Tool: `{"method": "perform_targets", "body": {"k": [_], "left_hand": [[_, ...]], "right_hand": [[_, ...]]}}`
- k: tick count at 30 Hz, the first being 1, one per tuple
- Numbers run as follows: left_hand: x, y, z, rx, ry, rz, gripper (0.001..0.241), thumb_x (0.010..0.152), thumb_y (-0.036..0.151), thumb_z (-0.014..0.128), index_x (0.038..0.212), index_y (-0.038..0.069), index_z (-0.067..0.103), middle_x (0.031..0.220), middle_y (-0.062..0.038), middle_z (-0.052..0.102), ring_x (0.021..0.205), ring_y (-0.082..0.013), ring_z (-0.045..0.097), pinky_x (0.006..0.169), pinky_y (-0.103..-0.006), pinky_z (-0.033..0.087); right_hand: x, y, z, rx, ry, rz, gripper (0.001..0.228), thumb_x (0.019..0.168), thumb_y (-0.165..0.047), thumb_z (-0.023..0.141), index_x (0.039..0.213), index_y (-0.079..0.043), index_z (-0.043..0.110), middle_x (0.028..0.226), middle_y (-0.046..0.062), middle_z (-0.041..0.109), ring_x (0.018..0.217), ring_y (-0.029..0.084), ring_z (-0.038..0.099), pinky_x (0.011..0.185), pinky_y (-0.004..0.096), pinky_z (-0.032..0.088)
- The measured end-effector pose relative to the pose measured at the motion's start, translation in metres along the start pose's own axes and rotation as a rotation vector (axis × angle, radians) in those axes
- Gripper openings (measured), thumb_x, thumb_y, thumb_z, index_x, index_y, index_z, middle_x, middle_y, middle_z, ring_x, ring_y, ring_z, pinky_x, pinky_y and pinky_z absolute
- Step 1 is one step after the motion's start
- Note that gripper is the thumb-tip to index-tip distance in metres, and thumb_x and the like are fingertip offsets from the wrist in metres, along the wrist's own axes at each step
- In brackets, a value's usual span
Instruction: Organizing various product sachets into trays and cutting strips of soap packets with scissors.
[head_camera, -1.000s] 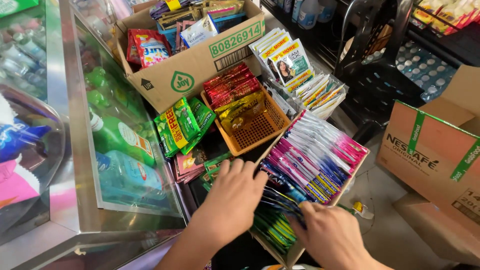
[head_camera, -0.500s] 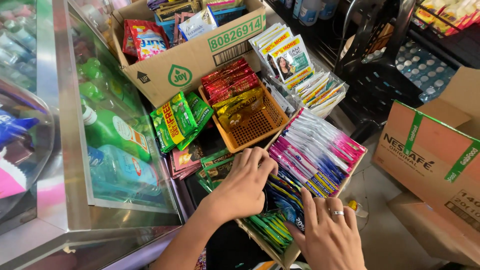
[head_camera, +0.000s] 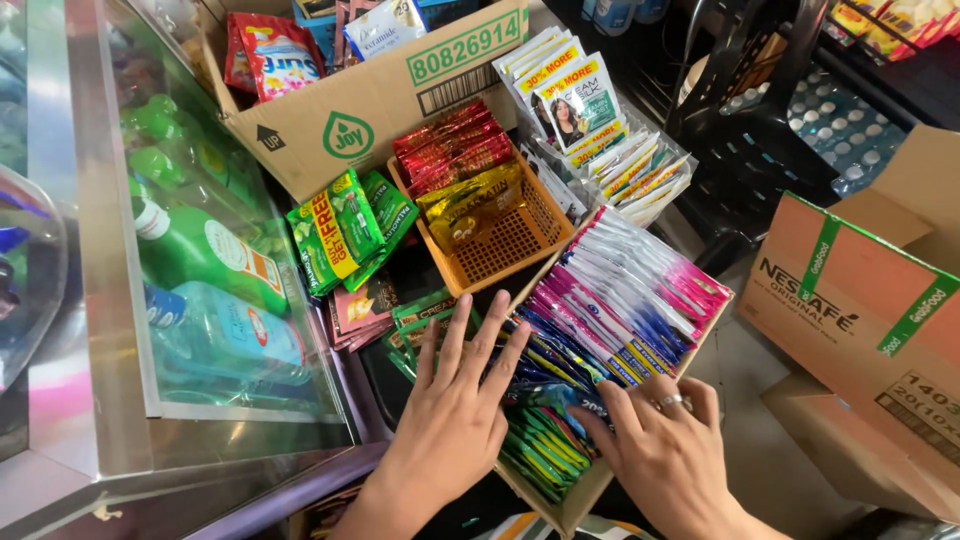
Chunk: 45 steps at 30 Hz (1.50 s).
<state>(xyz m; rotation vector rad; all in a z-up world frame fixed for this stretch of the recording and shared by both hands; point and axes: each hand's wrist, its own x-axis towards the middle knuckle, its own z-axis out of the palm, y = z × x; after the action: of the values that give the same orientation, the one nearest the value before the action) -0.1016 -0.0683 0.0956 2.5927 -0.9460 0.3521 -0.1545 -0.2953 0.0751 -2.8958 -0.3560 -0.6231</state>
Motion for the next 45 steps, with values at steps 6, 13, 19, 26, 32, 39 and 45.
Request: {"method": "perform_targets", "body": {"k": [6,13,19,26,32,39,45], "left_hand": [[-0.001,0.004,-0.002,0.071,-0.1,-0.047,0.087,0.078,0.015,0.063,0.154,-0.005,0.026,0.165,-0.017,0.02,0.149,-0.0462,0.014,0.116,-0.0643,0.013],[0.002,0.022,-0.005,-0.11,-0.058,0.055,0.087,0.08,0.015,0.064,0.159,0.005,0.029,0.168,-0.02,0.019,0.154,-0.0428,0.014,0.12,-0.0631,0.012],[0.007,0.024,0.005,-0.108,-0.151,0.075,0.084,0.077,0.012,0.065,0.156,0.007,0.036,0.168,-0.018,0.021,0.156,-0.0417,0.014,0.121,-0.0631,0.009],[0.015,0.024,0.011,-0.089,-0.174,0.145,0.084,0.077,0.007,0.064,0.157,0.009,0.039,0.168,-0.016,0.027,0.157,-0.036,0.019,0.125,-0.0605,0.008],[0.017,0.018,0.0,-0.155,-0.104,0.113,0.088,0.077,0.01,0.068,0.159,0.006,0.035,0.169,-0.019,0.024,0.159,-0.0383,0.019,0.126,-0.0616,0.011],[0.0,-0.05,0.001,-0.156,0.325,-0.304,0.06,0.093,0.018,0.066,0.149,0.011,0.047,0.16,-0.019,0.038,0.149,-0.0417,0.035,0.12,-0.0533,0.032],[-0.05,-0.116,0.09,-0.096,0.206,-0.704,0.061,0.094,0.024,0.066,0.148,0.007,0.047,0.146,-0.024,0.046,0.133,-0.0442,0.048,0.113,-0.0508,0.04]], "right_hand": [[-0.032,-0.015,0.0,-0.246,-0.131,0.101,0.074,0.075,-0.051,0.073,0.135,-0.01,0.065,0.114,0.007,0.061,0.112,0.027,0.053,0.098,0.045,0.04],[-0.035,-0.009,-0.011,-0.097,-0.063,0.063,0.076,0.072,-0.048,0.069,0.14,-0.016,0.057,0.141,0.006,0.055,0.132,0.023,0.046,0.109,0.045,0.033],[-0.043,0.011,-0.005,-0.068,-0.095,-0.249,0.082,0.079,-0.046,0.065,0.144,0.001,0.047,0.157,0.013,0.038,0.147,0.026,0.032,0.119,0.059,0.015],[-0.042,0.015,0.008,0.027,-0.089,-0.335,0.099,0.072,-0.062,0.063,0.143,0.004,0.045,0.155,0.016,0.039,0.146,0.028,0.032,0.119,0.061,0.018],[-0.019,0.008,-0.002,0.036,-0.084,-0.342,0.096,0.065,-0.058,0.064,0.143,-0.003,0.048,0.156,0.01,0.039,0.146,0.025,0.033,0.118,0.06,0.018],[-0.009,-0.004,0.0,-0.039,-0.104,-0.298,0.063,0.087,-0.035,0.055,0.142,-0.005,0.049,0.157,0.007,0.04,0.145,0.022,0.035,0.121,0.058,0.016],[-0.012,-0.011,0.014,-0.086,-0.117,-0.212,0.06,0.09,-0.039,0.056,0.137,-0.002,0.057,0.152,0.009,0.048,0.144,0.024,0.038,0.123,0.056,0.019]]}}
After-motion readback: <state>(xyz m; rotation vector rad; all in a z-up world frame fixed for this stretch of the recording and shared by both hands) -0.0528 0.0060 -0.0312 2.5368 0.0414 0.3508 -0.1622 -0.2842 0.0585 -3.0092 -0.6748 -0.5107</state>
